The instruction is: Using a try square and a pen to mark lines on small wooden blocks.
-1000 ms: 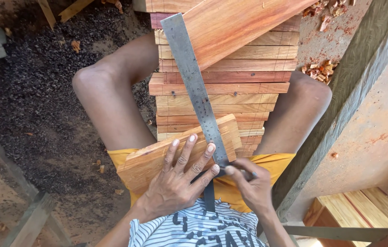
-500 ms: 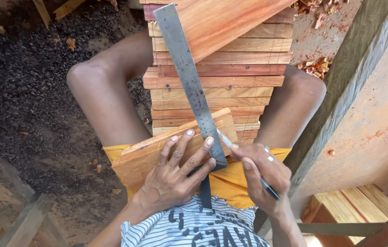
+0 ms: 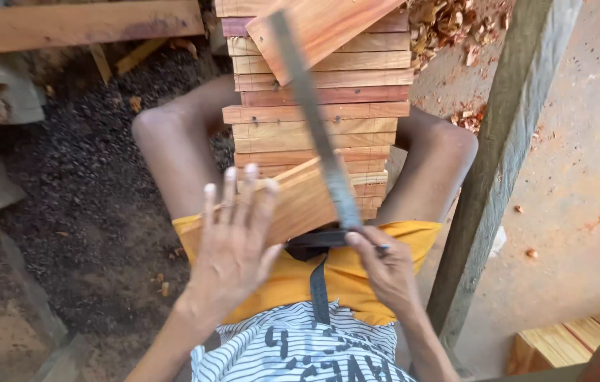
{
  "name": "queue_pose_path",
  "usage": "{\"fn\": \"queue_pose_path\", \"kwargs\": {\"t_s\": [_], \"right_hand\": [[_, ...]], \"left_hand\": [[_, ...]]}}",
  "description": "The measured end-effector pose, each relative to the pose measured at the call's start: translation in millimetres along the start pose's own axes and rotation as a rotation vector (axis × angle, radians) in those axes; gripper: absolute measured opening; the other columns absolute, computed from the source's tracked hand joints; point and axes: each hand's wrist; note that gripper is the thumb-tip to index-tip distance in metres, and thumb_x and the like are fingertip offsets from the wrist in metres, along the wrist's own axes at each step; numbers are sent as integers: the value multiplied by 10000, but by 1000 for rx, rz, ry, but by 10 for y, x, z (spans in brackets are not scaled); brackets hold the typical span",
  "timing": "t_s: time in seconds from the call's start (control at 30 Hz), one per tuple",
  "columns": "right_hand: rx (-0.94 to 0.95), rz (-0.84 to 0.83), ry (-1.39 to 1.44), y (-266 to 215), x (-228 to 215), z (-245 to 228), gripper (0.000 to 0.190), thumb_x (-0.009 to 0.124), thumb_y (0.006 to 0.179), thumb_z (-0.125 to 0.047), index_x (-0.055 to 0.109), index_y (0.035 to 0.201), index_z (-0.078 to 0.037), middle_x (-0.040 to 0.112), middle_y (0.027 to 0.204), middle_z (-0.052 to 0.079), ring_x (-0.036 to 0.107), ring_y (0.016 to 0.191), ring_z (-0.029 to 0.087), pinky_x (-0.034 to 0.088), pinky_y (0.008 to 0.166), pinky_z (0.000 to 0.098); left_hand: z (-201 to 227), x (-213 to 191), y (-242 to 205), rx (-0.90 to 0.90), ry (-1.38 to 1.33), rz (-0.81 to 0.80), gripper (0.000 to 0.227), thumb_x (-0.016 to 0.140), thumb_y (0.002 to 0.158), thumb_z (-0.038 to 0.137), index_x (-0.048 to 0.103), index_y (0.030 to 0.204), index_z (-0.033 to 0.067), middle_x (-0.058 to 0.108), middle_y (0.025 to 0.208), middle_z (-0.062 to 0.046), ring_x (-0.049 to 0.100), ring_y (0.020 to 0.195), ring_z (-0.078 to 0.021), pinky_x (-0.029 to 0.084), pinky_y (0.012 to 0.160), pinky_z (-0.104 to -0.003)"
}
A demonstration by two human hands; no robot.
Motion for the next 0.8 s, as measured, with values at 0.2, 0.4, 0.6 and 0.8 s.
{"fn": "queue_pose_path", "kwargs": {"t_s": [0.2,0.4,0.6,0.8], "right_hand": [[-240,428,-29,-609,-661,357,224,658,1007,-163,743,1135,0,549,731,-86,452,626,6,348,521,196],[-201,619,103,-963,-814,563,200,644,1047,-168,745,1063,3,472,648,-81,359,559,8,239,478,212],[-233,614,201,-1036,-767,803,248,613,1066,-201,745,992,-4,476,592,-48,374,525,33,267,459,220],[-418,626,454,-939,-827,938,209,560,1059,-134,695,1083,24,764,987,40,506,582,50,403,539,204]], "left_hand": [[114,137,-339,-211,206,-8,799,763,800,222,414,1507,97,518,1347,-188,480,1296,-349,345,1129,-595],[177,371,-504,-91,578,142,706,689,856,47,477,1503,233,526,1196,-87,495,1127,-260,351,974,-488],[-5,641,-624,-61,709,277,716,719,927,34,448,1515,340,515,1243,-46,474,1163,-235,343,990,-466],[279,399,-471,-54,772,300,642,757,909,92,510,1465,296,550,1230,-38,500,1153,-215,343,985,-452]]}}
Point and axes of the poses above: each hand's wrist, its own y-axis towards the middle knuckle, its own x-axis out of the palm, z = x × y
